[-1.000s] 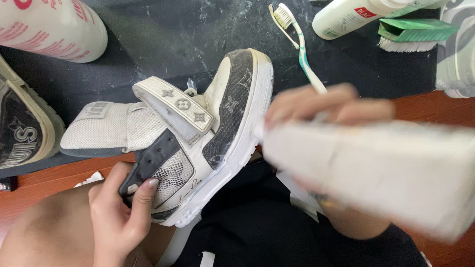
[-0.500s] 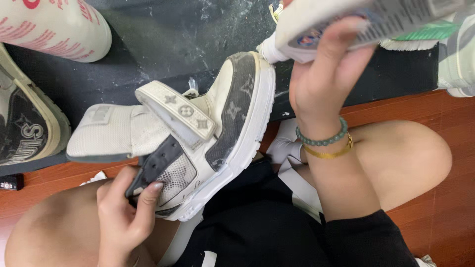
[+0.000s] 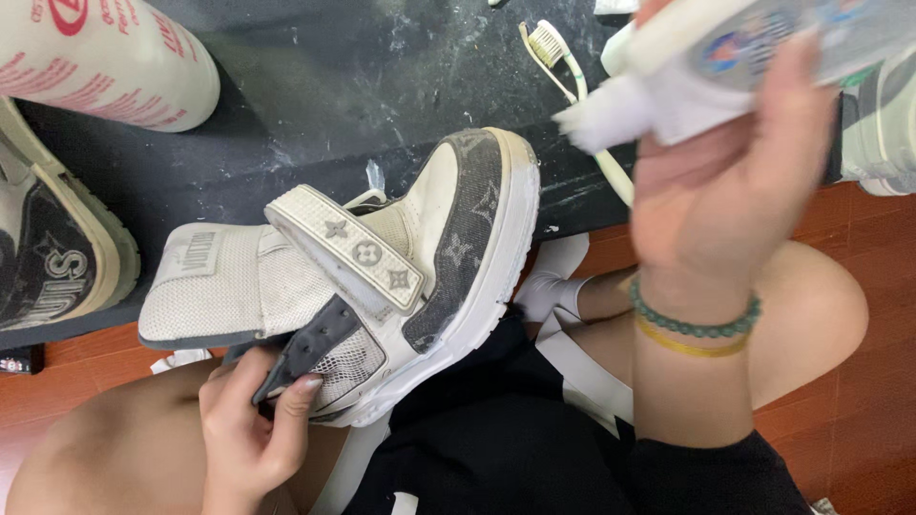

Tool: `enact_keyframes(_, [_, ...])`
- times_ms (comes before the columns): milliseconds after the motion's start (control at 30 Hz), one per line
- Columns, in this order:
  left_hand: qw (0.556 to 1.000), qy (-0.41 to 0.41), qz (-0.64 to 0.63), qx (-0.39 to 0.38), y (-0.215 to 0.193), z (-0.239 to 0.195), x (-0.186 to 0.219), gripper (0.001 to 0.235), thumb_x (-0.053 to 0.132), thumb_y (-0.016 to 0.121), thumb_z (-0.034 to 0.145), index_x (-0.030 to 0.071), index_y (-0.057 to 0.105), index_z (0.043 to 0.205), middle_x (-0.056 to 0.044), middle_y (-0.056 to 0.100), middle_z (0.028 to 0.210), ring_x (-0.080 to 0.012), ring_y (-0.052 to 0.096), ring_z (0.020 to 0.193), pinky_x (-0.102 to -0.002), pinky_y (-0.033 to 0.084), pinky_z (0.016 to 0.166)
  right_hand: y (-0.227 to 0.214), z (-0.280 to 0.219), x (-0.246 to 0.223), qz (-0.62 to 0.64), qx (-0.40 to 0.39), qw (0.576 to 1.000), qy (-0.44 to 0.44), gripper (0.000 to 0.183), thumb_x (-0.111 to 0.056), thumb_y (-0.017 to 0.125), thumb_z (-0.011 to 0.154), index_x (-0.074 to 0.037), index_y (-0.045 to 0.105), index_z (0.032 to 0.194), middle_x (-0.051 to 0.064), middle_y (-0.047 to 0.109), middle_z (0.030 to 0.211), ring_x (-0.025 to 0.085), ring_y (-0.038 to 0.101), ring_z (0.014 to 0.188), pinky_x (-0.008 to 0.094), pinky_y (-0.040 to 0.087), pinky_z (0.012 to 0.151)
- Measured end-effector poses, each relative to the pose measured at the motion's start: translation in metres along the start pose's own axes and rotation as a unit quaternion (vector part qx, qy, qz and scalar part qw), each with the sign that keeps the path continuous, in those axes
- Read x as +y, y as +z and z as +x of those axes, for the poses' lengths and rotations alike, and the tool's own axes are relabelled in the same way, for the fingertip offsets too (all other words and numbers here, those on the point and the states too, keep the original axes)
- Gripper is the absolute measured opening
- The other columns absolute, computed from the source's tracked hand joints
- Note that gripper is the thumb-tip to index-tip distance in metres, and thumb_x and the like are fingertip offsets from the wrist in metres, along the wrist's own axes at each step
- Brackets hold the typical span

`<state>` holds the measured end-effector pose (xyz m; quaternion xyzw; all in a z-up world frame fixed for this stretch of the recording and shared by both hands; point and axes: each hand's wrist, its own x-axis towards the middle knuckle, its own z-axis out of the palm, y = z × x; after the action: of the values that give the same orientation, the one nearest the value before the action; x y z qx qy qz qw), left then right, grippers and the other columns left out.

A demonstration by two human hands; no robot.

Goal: The person cleans a white and grey sneaker by applying liquid cleaner and scrubbing the sole and upper with a toothbrush. They use cotton swabs for detailed cleaning along the sole edges and repeatedly apply more cleaner from a bottle while scrubbing different sections of the shoe.

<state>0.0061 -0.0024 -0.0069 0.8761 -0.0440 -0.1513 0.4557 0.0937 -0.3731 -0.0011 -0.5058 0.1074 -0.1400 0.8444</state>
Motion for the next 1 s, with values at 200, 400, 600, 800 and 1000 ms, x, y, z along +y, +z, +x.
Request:
enact_keyframes(200, [1.000, 0.016, 0.014, -0.003, 0.001, 0.003, -0.001, 0.021, 0.013, 0.075, 0.081, 0.001, 0.058, 0.076, -0.009, 0.053, 0.061, -0.0267, 0.052, 0.053, -0.036, 0.037, 0.056, 0.013, 0.010, -0.025, -0.096, -0.061, 0.993, 0.037, 0.035, -0.025, 0.045, 0.121, -0.001, 0.040, 0.145, 0.021, 0.062, 0.129, 0.028, 0.067, 0.113, 0.047, 0.060, 0.100])
enact_keyframes(400, [0.992, 0.092, 0.059, 0.068, 0.011, 0.002, 0.004, 0.022, 0.011, 0.075, 0.082, 0.000, 0.057, 0.074, -0.013, 0.060, 0.065, -0.0296, 0.059, 0.056, -0.037, 0.043, 0.060, 0.015, 0.016, 0.009, -0.201, -0.097, 0.974, -0.046, 0.037, -0.023, 0.050, 0.123, -0.007, 0.035, 0.152, 0.025, 0.063, 0.127, 0.032, 0.075, 0.107, 0.046, 0.064, 0.089])
enact_keyframes(600, [0.991, 0.095, 0.055, 0.081, 0.016, 0.004, 0.002, 0.018, 0.008, 0.073, 0.083, -0.002, 0.058, 0.079, -0.015, 0.063, 0.071, -0.0287, 0.062, 0.060, -0.033, 0.045, 0.059, 0.012, 0.026, 0.031, -0.202, -0.073, 0.975, -0.061, 0.049, -0.023, 0.052, 0.122, -0.014, 0.018, 0.156, 0.029, 0.060, 0.130, 0.034, 0.075, 0.103, 0.048, 0.065, 0.090])
enact_keyframes(800, [0.991, 0.067, 0.091, 0.076, 0.015, 0.003, -0.002, 0.015, 0.006, 0.073, 0.077, -0.004, 0.062, 0.077, -0.014, 0.059, 0.064, -0.0295, 0.058, 0.055, -0.036, 0.042, 0.058, -0.006, 0.007, 0.020, -0.196, -0.106, 0.971, -0.082, 0.057, -0.032, 0.053, 0.113, -0.020, 0.021, 0.159, 0.033, 0.061, 0.140, 0.043, 0.076, 0.110, 0.053, 0.066, 0.085])
enact_keyframes(1000, [0.989, 0.114, 0.061, 0.079, 0.015, 0.000, -0.009, 0.016, 0.006, 0.073, 0.082, -0.001, 0.058, 0.079, -0.015, 0.063, 0.072, -0.0305, 0.062, 0.061, -0.036, 0.045, 0.062, 0.016, 0.013, 0.029, -0.251, -0.058, 0.963, -0.081, 0.071, -0.043, 0.052, 0.108, -0.011, 0.016, 0.159, 0.040, 0.054, 0.137, 0.048, 0.072, 0.110, 0.057, 0.063, 0.087])
